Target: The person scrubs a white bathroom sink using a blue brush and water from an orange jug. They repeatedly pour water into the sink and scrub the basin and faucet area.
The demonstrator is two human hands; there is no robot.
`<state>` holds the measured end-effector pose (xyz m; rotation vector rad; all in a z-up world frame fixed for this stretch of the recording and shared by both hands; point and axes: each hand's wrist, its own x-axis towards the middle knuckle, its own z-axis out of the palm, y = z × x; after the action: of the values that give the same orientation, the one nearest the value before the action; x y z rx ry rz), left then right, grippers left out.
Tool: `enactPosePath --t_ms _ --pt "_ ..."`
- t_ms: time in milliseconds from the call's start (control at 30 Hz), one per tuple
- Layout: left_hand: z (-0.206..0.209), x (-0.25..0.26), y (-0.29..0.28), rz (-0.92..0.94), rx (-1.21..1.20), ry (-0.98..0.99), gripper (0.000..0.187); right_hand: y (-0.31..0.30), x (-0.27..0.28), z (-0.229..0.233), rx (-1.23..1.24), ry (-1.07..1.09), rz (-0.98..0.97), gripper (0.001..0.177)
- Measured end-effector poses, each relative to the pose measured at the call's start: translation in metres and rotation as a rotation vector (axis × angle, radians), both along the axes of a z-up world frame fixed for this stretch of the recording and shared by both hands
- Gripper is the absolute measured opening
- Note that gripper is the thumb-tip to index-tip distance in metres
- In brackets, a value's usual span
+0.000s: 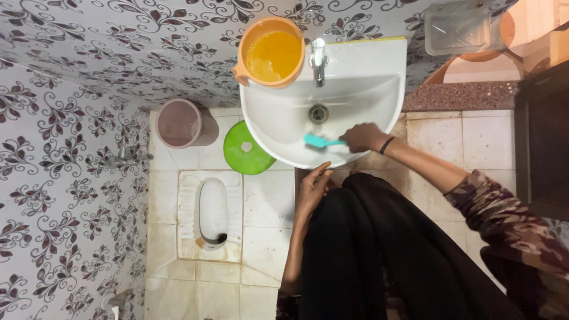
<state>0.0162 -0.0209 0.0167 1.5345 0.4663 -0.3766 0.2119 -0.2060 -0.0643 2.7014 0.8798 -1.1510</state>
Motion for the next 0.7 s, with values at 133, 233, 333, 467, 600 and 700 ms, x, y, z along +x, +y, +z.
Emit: enactPosePath --t_ms 133,233,333,467,600,700 --pt "0.000 -0.002 -0.002 -0.009 -0.043 0.002 0.045 -0.026 0.020 0.011 -0.084 -0.374 -0.111 0.028" --pt "-0.006 -0.008 -0.002 -0.003 -0.150 -0.011 0.044 -0.027 0.020 0.019 -0.035 -0.400 -0.133 0.029" --pt "-0.012 -0.013 0.000 -0.003 -0.190 -0.047 0.042 -0.006 0.004 0.022 0.017 -0.158 -0.057 0.032" --pt "-0.013 -0.012 -0.001 0.004 -0.203 -0.031 0.043 -0.006 0.008 0.032 0.022 -0.006 -0.032 0.030" --pt "-0.011 -0.010 0.000 -0.007 -0.169 -0.027 0.043 -0.040 0.027 0.036 -0.092 -0.464 0.002 0.018" --pt "-0.009 -0.007 0.000 0.013 -0.160 0.011 0.043 -0.051 0.027 0.038 -0.103 -0.547 -0.001 0.015"
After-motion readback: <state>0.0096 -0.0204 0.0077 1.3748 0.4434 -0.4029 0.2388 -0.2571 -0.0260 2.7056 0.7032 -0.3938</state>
